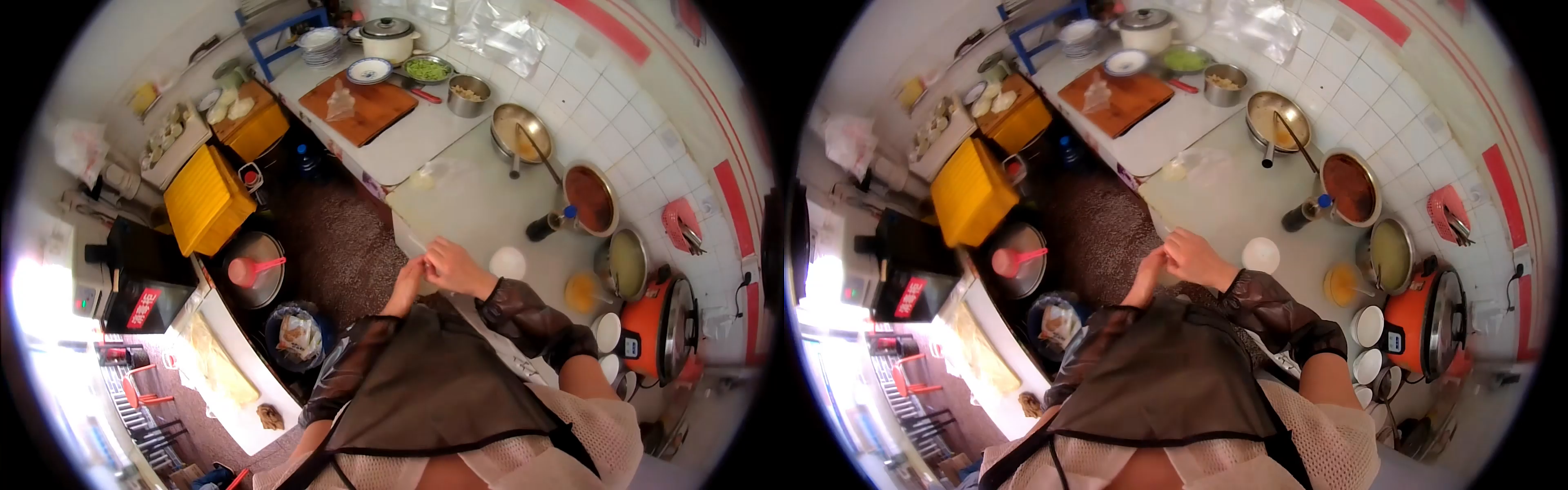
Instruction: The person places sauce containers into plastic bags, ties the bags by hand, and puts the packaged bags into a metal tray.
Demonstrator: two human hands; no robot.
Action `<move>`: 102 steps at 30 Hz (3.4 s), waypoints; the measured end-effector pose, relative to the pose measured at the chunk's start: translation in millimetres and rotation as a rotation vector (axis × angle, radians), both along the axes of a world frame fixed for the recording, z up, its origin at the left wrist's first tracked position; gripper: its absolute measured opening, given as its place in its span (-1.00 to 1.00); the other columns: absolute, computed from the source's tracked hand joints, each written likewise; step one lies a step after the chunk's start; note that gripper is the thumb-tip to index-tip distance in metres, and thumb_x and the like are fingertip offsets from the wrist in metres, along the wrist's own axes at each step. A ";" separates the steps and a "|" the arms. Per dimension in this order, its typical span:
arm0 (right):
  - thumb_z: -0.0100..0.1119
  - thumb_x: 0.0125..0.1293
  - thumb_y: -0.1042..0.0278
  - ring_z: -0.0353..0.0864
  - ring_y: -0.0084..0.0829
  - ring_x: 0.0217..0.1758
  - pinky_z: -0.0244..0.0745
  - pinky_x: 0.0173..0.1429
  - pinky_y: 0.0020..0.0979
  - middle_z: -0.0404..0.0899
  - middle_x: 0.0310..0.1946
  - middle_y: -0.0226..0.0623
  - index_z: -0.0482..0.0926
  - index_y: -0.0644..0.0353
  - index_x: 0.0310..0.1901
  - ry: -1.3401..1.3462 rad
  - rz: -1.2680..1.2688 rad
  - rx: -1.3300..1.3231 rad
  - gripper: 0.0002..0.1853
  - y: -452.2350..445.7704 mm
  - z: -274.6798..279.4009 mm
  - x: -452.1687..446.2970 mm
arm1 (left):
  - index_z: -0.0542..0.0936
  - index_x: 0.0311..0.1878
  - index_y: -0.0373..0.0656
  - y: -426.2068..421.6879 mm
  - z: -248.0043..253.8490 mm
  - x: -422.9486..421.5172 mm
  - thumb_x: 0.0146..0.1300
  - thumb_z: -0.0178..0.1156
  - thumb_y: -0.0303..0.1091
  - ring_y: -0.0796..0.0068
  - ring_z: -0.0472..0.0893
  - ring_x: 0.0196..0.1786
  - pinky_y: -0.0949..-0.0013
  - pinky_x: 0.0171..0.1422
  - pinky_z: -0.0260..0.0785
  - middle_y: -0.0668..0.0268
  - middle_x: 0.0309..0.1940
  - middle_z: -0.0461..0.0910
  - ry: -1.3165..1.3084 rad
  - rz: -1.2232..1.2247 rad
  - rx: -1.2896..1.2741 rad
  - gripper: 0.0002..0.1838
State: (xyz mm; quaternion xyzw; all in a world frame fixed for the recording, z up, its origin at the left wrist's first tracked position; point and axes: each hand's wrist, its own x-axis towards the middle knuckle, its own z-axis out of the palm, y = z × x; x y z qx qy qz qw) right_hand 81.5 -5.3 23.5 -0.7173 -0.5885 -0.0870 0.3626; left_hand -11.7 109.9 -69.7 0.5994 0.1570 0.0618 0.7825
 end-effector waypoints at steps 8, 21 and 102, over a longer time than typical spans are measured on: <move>0.21 -0.10 0.58 0.38 -0.19 -0.41 0.36 -0.37 -0.28 0.34 -0.52 -0.22 0.36 0.22 -0.49 0.011 -0.162 0.046 -0.81 -11.0 -18.3 61.6 | 0.57 -0.18 -0.24 24.8 -5.5 60.5 0.29 0.11 -0.36 0.26 0.45 -0.08 0.29 0.04 0.27 0.19 -0.27 0.50 -0.183 -0.254 0.336 -0.84; 0.11 -0.07 0.54 0.36 -0.11 0.08 0.35 0.08 -0.22 0.51 -0.18 -0.21 0.59 0.17 -0.30 -0.019 -0.681 -0.508 -0.77 52.9 -137.9 307.2 | 0.53 -0.41 -0.28 204.3 -51.8 332.0 0.16 0.15 -0.51 -0.01 0.44 -0.13 0.04 0.00 0.27 0.13 -0.31 0.50 -0.257 -0.032 1.149 -0.94; 0.10 0.36 0.25 0.52 -0.45 -0.03 0.44 0.14 -0.28 0.54 -0.07 -0.35 0.46 0.23 0.02 1.977 -0.248 1.336 -0.71 -241.8 -95.5 -34.0 | 0.07 0.46 -0.02 -153.7 23.1 148.8 0.47 -0.06 -0.05 0.30 0.32 0.34 0.20 0.34 0.27 0.20 0.35 0.24 0.149 -0.726 -0.264 -0.40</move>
